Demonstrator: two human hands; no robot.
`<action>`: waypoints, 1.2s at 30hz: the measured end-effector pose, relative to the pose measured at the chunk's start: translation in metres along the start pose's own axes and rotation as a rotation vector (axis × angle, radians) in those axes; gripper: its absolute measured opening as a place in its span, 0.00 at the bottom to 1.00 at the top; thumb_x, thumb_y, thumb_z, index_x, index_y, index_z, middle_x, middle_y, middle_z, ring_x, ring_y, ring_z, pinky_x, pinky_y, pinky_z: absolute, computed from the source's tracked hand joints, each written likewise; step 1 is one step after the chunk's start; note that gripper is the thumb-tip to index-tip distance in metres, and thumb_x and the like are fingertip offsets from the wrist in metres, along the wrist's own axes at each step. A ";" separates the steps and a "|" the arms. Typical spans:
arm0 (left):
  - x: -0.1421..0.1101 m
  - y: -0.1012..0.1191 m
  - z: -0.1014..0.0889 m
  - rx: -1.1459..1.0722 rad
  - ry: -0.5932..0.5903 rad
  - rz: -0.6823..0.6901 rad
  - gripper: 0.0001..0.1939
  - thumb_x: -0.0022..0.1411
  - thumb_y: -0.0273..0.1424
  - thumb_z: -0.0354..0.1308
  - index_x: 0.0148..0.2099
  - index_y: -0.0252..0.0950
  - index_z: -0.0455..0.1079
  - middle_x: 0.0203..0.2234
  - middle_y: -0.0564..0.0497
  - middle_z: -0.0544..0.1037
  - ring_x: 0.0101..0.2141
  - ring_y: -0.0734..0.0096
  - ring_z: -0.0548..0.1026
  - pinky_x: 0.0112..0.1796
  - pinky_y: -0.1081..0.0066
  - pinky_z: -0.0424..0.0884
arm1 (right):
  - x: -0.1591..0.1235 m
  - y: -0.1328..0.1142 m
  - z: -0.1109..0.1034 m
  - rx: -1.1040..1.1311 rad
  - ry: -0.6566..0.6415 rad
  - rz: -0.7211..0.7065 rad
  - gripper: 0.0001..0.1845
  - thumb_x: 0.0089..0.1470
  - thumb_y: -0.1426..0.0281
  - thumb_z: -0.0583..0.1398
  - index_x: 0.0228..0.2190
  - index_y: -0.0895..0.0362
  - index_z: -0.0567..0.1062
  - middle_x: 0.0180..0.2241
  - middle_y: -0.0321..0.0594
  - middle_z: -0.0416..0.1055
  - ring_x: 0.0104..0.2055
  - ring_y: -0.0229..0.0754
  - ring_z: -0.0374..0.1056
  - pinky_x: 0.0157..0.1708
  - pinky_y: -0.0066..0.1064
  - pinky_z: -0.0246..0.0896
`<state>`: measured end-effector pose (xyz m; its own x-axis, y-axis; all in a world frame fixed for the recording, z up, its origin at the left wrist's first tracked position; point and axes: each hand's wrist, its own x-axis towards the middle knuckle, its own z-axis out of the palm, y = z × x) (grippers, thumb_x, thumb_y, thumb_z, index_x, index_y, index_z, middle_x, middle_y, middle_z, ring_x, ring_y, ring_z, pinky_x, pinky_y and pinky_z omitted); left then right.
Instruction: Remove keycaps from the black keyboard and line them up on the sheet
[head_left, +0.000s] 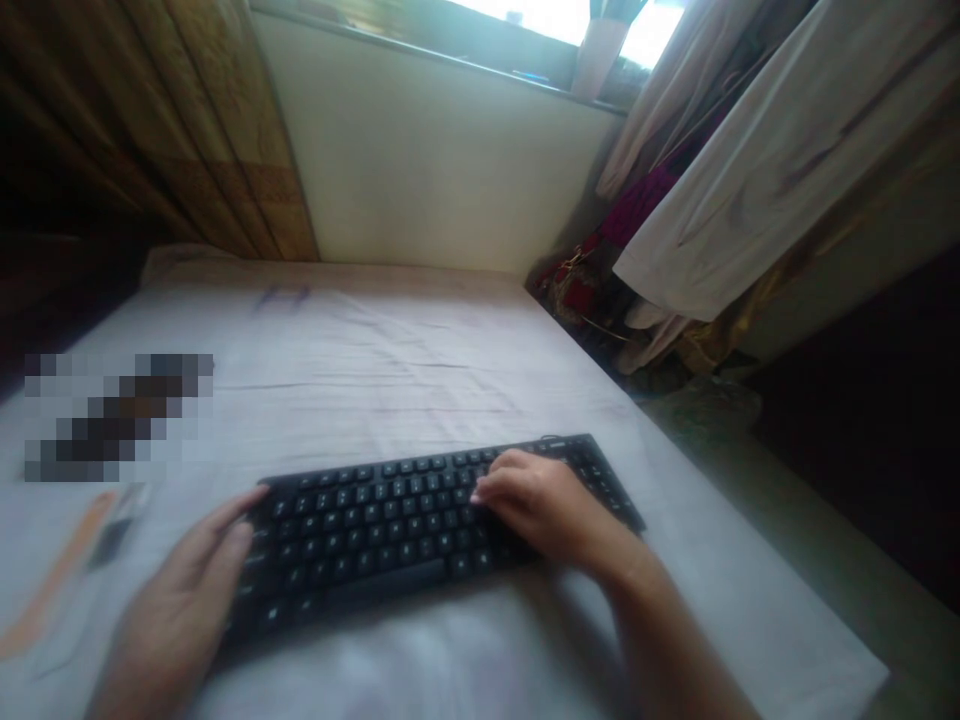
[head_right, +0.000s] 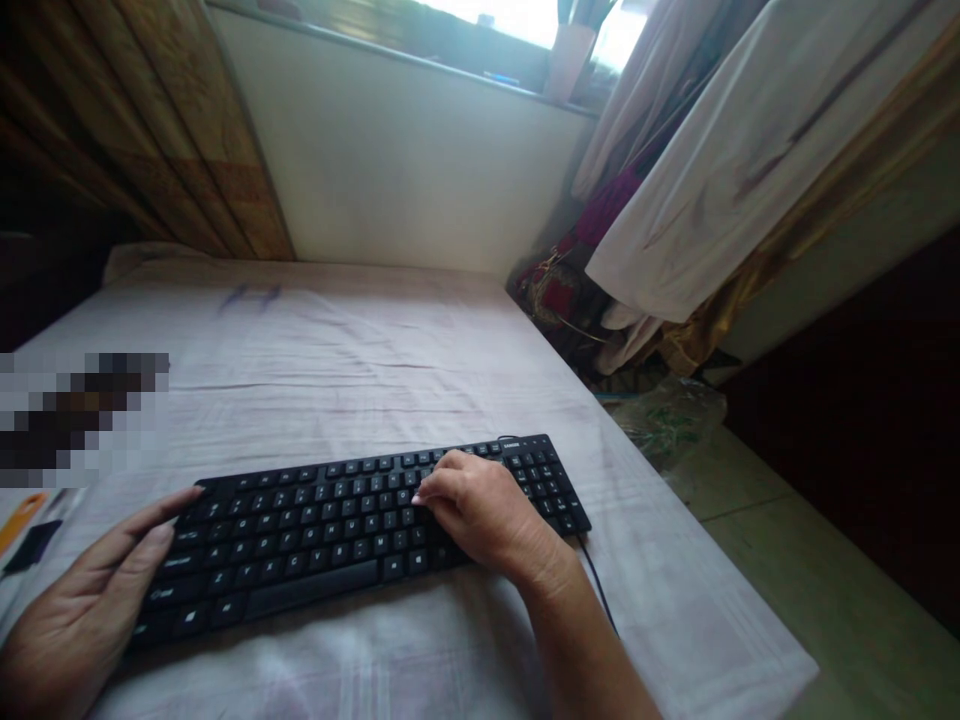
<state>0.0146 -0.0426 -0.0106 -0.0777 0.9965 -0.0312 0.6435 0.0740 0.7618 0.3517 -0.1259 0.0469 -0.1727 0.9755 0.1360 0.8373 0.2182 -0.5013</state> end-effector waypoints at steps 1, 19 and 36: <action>0.000 0.000 0.000 0.000 0.004 0.003 0.28 0.55 0.52 0.48 0.53 0.48 0.72 0.54 0.52 0.76 0.56 0.52 0.71 0.60 0.52 0.58 | -0.001 0.000 -0.001 0.009 -0.024 -0.002 0.09 0.57 0.76 0.60 0.34 0.54 0.81 0.35 0.41 0.76 0.36 0.39 0.73 0.39 0.28 0.67; -0.007 0.015 -0.002 -0.013 -0.023 -0.030 0.29 0.54 0.52 0.47 0.53 0.46 0.72 0.54 0.51 0.75 0.56 0.54 0.70 0.61 0.54 0.57 | 0.007 -0.002 0.014 0.001 0.268 -0.039 0.07 0.60 0.71 0.59 0.36 0.55 0.79 0.36 0.42 0.76 0.37 0.40 0.72 0.40 0.31 0.68; -0.007 0.019 -0.002 -0.025 -0.040 -0.032 0.28 0.55 0.50 0.47 0.53 0.45 0.71 0.53 0.50 0.76 0.55 0.53 0.70 0.60 0.52 0.58 | 0.001 -0.010 0.006 0.086 -0.030 -0.104 0.09 0.57 0.75 0.59 0.34 0.55 0.80 0.35 0.40 0.75 0.35 0.38 0.73 0.37 0.26 0.67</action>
<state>0.0259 -0.0479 0.0048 -0.0677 0.9944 -0.0812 0.6220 0.1057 0.7758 0.3401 -0.1270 0.0473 -0.2729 0.9476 0.1660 0.7666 0.3185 -0.5576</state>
